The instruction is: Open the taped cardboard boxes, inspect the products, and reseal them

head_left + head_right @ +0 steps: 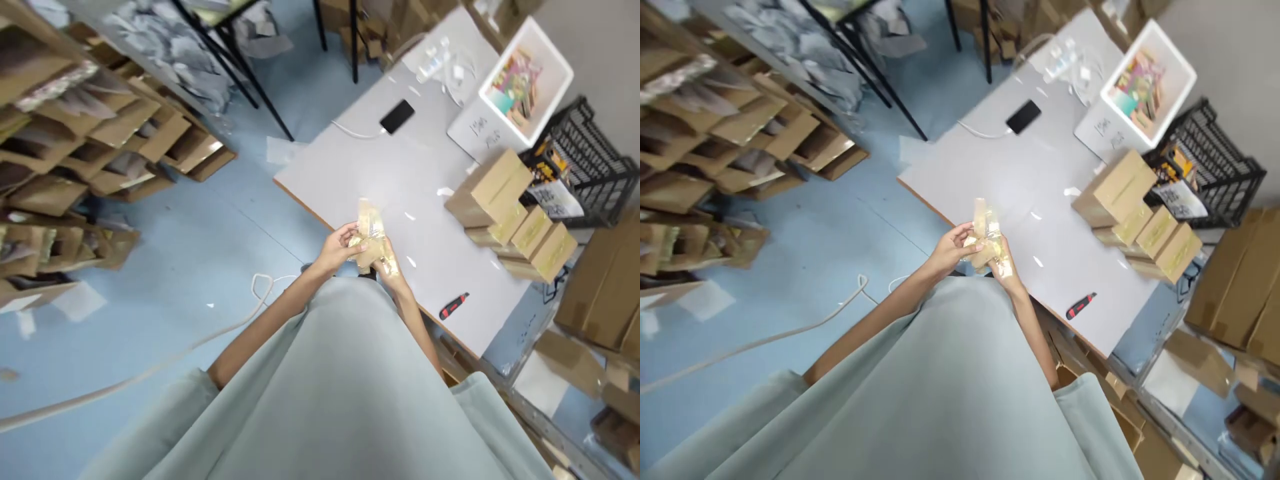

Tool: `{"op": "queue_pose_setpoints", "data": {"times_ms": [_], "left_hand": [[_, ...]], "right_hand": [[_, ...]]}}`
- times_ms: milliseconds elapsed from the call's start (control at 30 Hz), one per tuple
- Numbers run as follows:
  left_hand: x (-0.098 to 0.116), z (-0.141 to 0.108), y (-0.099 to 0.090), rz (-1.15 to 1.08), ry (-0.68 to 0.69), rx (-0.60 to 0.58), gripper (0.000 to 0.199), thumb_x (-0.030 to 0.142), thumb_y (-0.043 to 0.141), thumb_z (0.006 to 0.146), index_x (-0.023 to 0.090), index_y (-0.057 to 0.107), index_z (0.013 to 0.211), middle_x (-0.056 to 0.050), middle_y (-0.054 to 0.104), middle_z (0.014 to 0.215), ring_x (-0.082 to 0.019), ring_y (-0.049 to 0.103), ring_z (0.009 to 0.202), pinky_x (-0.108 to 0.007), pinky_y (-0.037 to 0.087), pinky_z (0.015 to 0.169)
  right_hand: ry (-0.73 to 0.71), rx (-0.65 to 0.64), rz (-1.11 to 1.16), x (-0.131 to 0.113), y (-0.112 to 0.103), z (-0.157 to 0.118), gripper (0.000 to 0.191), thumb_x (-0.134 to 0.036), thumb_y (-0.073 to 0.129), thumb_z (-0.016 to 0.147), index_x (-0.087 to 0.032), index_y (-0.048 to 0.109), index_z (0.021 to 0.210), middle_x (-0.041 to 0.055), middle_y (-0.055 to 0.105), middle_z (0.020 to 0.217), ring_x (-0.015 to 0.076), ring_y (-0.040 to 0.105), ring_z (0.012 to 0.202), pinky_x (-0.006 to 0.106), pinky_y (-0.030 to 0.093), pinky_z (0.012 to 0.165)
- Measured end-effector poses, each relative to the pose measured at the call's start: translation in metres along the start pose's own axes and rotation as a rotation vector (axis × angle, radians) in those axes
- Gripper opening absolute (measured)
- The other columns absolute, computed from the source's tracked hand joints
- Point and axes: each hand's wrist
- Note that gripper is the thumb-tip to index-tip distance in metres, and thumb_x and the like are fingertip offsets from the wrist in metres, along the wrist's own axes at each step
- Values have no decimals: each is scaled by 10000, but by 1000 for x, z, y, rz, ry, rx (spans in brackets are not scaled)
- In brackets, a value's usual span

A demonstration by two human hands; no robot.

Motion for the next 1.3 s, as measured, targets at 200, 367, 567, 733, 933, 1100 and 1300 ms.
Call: {"op": "queue_pose_setpoints", "data": {"times_ms": [200, 367, 567, 733, 933, 1100, 1300], "left_hand": [[55, -45, -138, -123, 249, 194, 738, 481, 1085, 709, 208, 758, 1312, -103, 837, 1275, -285, 776, 1214, -383, 639, 1069], [87, -84, -256, -121, 330, 317, 804, 553, 1020, 759, 199, 731, 1422, -107, 840, 1258, -284, 797, 1121, -362, 645, 980], [119, -123, -379, -130, 386, 445, 788, 554, 924, 871, 187, 705, 1533, -102, 834, 1286, -293, 798, 1169, -383, 646, 1038], [141, -130, -480, -236, 401, 566, 806, 554, 943, 829, 179, 713, 1505, -100, 838, 1249, -303, 813, 1128, -386, 664, 985], [173, -145, -607, -355, 346, 679, 794, 489, 980, 780, 204, 706, 1469, -99, 838, 1268, -310, 814, 1186, -417, 650, 1046], [194, -169, -699, -548, 304, 825, 837, 456, 998, 728, 245, 689, 1477, -104, 809, 1329, -350, 800, 1260, -449, 657, 1068], [198, -195, -807, -674, 296, 1100, 883, 535, 1033, 684, 219, 693, 1435, -117, 804, 1273, -335, 795, 1182, -444, 684, 989]], "right_hand": [[76, -211, 66, -30, 133, 6, 861, -680, 828, 951, -388, 535, 1706, 55, 794, 1523, 261, 838, 1163, 391, 713, 909], [-210, -311, -184, -25, 277, 18, 692, -667, 876, 948, -302, 730, 1518, 101, 787, 1518, 293, 756, 1383, 443, 624, 1174], [-312, -484, -459, -17, 427, 37, 595, -758, 566, 1113, -255, 867, 1214, 142, 820, 1441, 327, 729, 1415, 503, 539, 1267], [-195, -515, -461, 3, 535, 73, 595, -673, 879, 922, -233, 788, 1312, 140, 831, 1357, 328, 770, 1274, 472, 628, 1104], [12, -743, -477, 29, 677, 124, 623, -599, 952, 867, -264, 752, 1354, 122, 809, 1416, 313, 785, 1247, 434, 661, 1049], [249, -908, -480, 52, 800, 149, 655, -603, 915, 883, -304, 707, 1427, 75, 847, 1289, 281, 814, 1093, 390, 664, 936], [389, -960, -498, 102, 934, 154, 747, -382, 924, 782, -309, 686, 1486, 36, 849, 1300, 250, 792, 1116, 337, 638, 941]]}}
Point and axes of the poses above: each hand's wrist, its own z-axis towards the middle knuckle, its own y-axis out of the palm, x = y × z
